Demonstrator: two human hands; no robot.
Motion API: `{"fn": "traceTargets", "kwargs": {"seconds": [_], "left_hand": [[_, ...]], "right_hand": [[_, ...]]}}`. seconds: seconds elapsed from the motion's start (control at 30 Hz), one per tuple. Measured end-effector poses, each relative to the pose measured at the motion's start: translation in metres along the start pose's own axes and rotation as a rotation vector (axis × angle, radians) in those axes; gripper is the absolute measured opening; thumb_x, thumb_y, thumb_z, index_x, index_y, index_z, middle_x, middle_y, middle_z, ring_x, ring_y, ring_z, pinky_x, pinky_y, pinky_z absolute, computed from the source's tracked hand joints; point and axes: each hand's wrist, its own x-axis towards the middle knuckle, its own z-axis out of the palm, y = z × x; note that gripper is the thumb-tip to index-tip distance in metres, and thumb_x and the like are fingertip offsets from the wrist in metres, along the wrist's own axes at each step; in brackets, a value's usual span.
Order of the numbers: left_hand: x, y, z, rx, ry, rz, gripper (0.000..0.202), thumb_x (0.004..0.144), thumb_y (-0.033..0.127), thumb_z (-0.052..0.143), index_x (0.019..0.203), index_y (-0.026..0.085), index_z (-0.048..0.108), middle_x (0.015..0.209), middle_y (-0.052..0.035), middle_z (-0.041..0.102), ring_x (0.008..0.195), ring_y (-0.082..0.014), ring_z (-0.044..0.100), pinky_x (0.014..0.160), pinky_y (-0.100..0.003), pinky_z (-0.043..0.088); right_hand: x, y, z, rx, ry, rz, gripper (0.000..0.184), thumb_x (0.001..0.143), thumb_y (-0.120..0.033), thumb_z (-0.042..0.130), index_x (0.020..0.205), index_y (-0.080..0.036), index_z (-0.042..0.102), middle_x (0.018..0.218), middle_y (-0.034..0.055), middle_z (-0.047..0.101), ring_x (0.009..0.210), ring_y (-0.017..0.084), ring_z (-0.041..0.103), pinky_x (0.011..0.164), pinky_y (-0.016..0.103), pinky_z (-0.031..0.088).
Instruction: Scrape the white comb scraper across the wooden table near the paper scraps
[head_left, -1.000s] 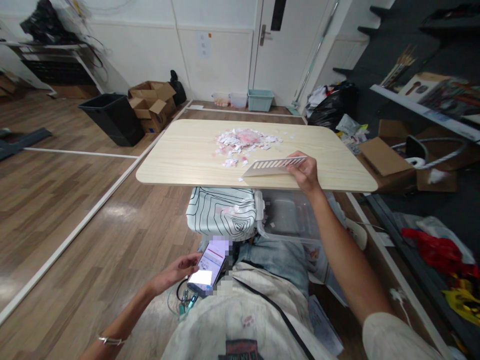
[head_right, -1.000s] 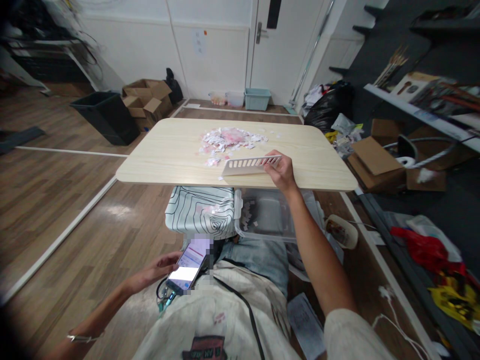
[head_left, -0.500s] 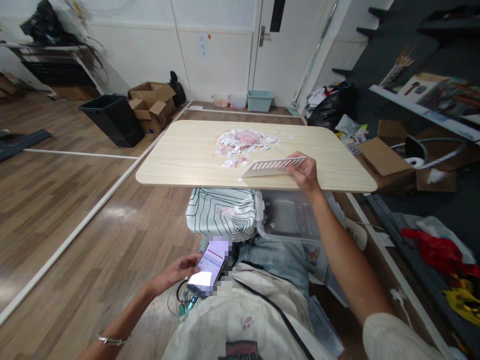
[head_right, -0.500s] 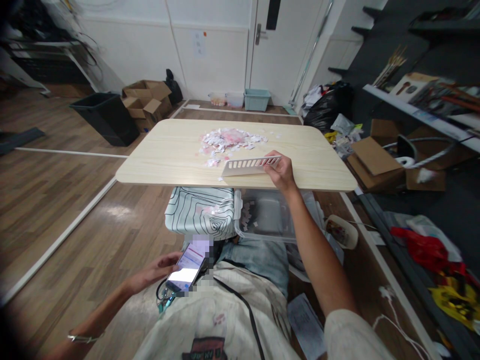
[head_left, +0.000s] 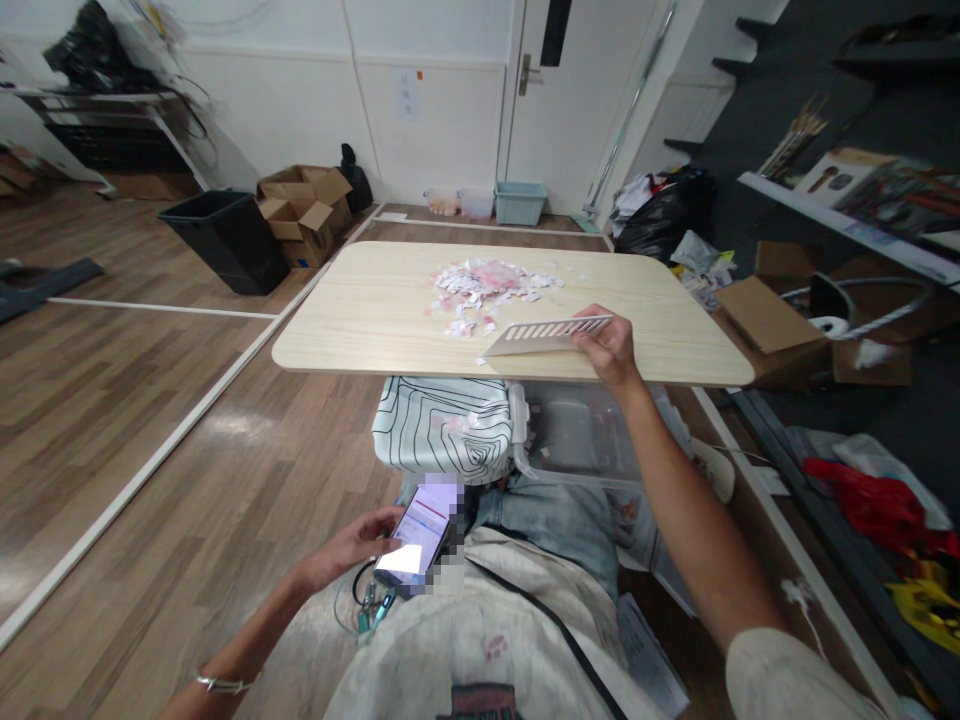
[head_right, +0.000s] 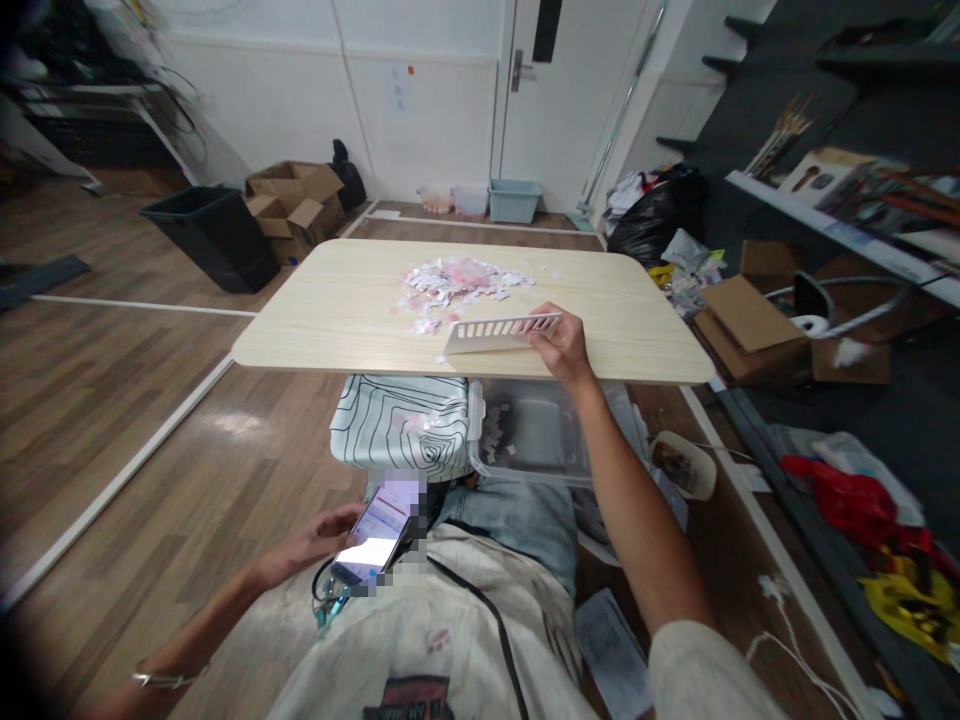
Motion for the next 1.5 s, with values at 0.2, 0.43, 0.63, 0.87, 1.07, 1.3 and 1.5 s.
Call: {"fn": "traceTargets", "kwargs": {"seconds": [0.2,0.43,0.63,0.87,1.07,1.3,1.5], "left_hand": [[0.001,0.004,0.004,0.015,0.004,0.008,0.041,0.086,0.042,0.085,0.120,0.021,0.074,0.125,-0.0086,0.077,0.117,-0.0293,0.067,0.103,-0.040,0.051],[0.002,-0.006,-0.003,-0.006,-0.004,0.007,0.046,0.082,0.038,0.089,0.124,0.023,0.074,0.129,-0.0082,0.075,0.121,-0.0305,0.065,0.105,-0.040,0.050],[0.002,-0.001,0.001,0.026,-0.015,0.023,0.037,0.089,0.040,0.083,0.119,0.021,0.074,0.123,-0.0079,0.076,0.115,-0.0289,0.067,0.101,-0.038,0.050],[0.002,0.004,0.001,0.023,-0.029,0.004,0.042,0.086,0.043,0.084,0.120,0.021,0.074,0.122,-0.0084,0.077,0.115,-0.0294,0.068,0.102,-0.039,0.050],[-0.001,0.012,0.011,0.022,0.023,0.005,0.039,0.090,0.048,0.080,0.116,0.020,0.073,0.119,-0.0082,0.077,0.113,-0.0283,0.069,0.098,-0.038,0.053],[0.000,0.012,0.007,0.013,-0.016,0.001,0.042,0.085,0.043,0.086,0.118,0.021,0.073,0.120,-0.0061,0.077,0.111,-0.0271,0.069,0.098,-0.036,0.051],[0.000,0.012,0.008,0.004,0.003,-0.008,0.039,0.085,0.044,0.086,0.113,0.021,0.074,0.114,-0.0050,0.077,0.109,-0.0261,0.068,0.097,-0.035,0.050]], "right_hand": [[0.000,0.001,-0.001,0.010,-0.005,-0.020,0.017,0.070,-0.035,0.076,0.078,-0.025,0.066,0.078,0.0038,0.070,0.075,0.024,0.063,0.075,0.041,0.054],[0.000,0.003,-0.002,0.015,-0.015,-0.020,0.017,0.072,-0.034,0.077,0.080,-0.024,0.066,0.079,0.0038,0.069,0.076,0.023,0.064,0.077,0.040,0.055],[0.000,0.006,-0.002,0.019,-0.010,-0.024,0.017,0.072,-0.034,0.077,0.080,-0.024,0.067,0.078,0.0033,0.070,0.074,0.022,0.063,0.074,0.038,0.054],[0.001,0.006,-0.001,0.040,-0.015,-0.051,0.014,0.072,-0.031,0.077,0.080,-0.023,0.068,0.078,0.0039,0.070,0.073,0.022,0.063,0.073,0.039,0.053],[0.001,0.004,-0.003,0.004,-0.005,-0.065,0.013,0.070,-0.030,0.075,0.079,-0.023,0.068,0.074,0.0027,0.068,0.071,0.021,0.062,0.071,0.037,0.053],[0.002,0.004,-0.012,-0.012,0.032,-0.043,0.014,0.065,-0.030,0.073,0.075,-0.023,0.065,0.071,0.0025,0.067,0.068,0.020,0.060,0.065,0.035,0.051],[0.002,0.005,-0.016,-0.015,0.056,-0.033,0.015,0.064,-0.030,0.072,0.075,-0.024,0.064,0.072,0.0032,0.067,0.069,0.021,0.060,0.066,0.036,0.051]]}}
